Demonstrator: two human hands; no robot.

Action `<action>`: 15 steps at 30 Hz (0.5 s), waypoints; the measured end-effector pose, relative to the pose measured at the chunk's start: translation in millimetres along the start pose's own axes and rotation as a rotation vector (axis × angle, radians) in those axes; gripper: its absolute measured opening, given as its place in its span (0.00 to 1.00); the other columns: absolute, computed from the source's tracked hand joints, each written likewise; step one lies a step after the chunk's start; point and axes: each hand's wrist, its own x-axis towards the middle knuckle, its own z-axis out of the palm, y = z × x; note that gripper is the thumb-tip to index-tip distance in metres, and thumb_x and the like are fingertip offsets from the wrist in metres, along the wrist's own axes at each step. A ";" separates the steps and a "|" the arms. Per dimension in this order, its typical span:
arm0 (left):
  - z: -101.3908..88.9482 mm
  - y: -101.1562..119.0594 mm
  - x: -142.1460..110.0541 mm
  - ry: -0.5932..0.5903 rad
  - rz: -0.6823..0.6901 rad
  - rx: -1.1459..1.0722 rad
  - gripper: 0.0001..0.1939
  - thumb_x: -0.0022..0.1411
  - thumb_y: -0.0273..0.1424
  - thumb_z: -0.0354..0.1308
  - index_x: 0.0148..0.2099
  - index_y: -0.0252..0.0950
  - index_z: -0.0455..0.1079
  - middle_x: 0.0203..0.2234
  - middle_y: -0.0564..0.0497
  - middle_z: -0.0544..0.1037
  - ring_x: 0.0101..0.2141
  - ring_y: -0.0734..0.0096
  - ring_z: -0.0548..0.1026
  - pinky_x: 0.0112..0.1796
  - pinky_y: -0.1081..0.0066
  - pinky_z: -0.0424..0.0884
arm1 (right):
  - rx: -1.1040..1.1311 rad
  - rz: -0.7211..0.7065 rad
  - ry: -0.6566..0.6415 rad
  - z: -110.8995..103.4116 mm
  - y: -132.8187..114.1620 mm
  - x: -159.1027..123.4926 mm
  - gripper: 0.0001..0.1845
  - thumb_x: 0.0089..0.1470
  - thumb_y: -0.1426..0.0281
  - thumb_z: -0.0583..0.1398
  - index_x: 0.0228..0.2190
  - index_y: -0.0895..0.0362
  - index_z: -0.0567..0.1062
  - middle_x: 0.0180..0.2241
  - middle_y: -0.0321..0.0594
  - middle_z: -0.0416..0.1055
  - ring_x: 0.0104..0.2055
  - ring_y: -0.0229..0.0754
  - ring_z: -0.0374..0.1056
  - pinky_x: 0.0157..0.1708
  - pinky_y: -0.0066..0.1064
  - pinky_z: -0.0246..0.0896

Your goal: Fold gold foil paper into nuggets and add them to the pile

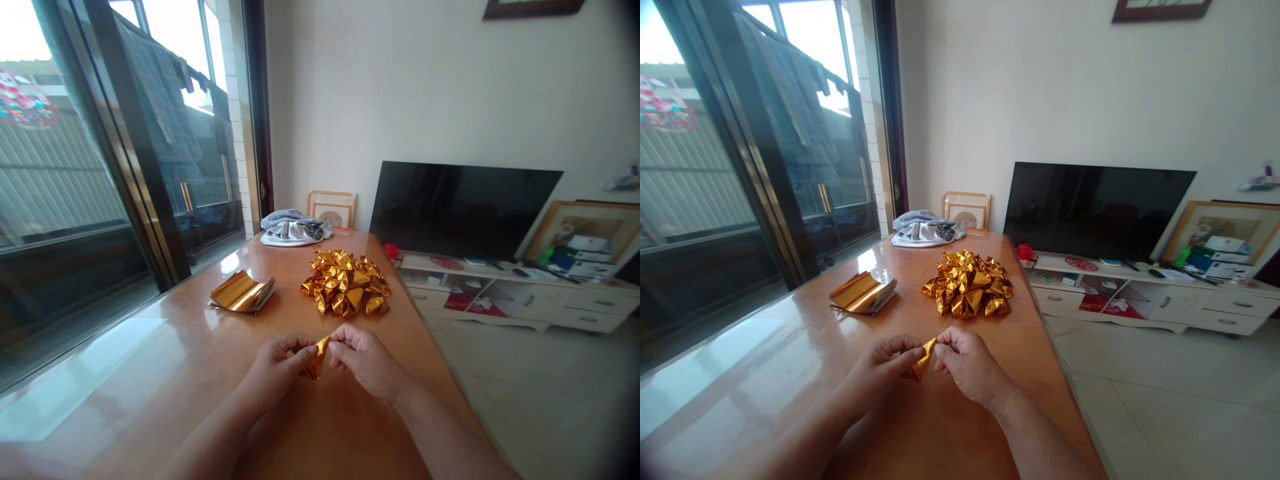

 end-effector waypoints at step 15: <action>6.3 11.7 -3.1 0.159 0.135 0.109 0.12 0.53 0.43 0.66 0.28 0.41 0.78 0.25 0.48 0.80 0.32 0.59 0.75 0.36 0.66 0.67 | -0.185 -0.163 0.232 16.0 6.8 0.5 0.08 0.58 0.63 0.60 0.33 0.55 0.75 0.31 0.37 0.74 0.32 0.40 0.67 0.33 0.30 0.62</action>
